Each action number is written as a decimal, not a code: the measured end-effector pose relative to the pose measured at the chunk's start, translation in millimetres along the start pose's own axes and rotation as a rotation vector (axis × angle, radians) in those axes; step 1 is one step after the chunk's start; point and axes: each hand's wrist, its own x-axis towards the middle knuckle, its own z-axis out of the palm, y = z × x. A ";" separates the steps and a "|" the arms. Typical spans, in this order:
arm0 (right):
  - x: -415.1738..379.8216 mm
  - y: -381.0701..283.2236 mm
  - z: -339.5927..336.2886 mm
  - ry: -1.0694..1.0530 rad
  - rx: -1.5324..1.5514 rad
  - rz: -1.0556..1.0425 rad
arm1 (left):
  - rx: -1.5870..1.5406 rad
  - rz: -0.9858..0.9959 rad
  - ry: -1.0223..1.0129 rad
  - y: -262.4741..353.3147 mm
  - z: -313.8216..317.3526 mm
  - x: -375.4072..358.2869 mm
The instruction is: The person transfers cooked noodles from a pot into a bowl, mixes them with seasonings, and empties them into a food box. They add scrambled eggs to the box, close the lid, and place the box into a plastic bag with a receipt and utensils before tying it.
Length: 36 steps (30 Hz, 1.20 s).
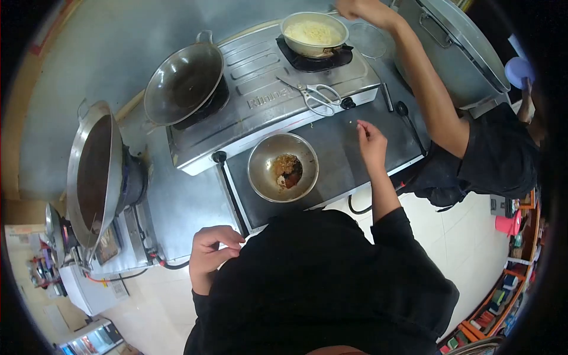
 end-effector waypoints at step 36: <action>49.0 30.6 16.9 0.137 -0.271 0.112 | 0.153 -0.222 0.177 -4.6 -18.8 -13.9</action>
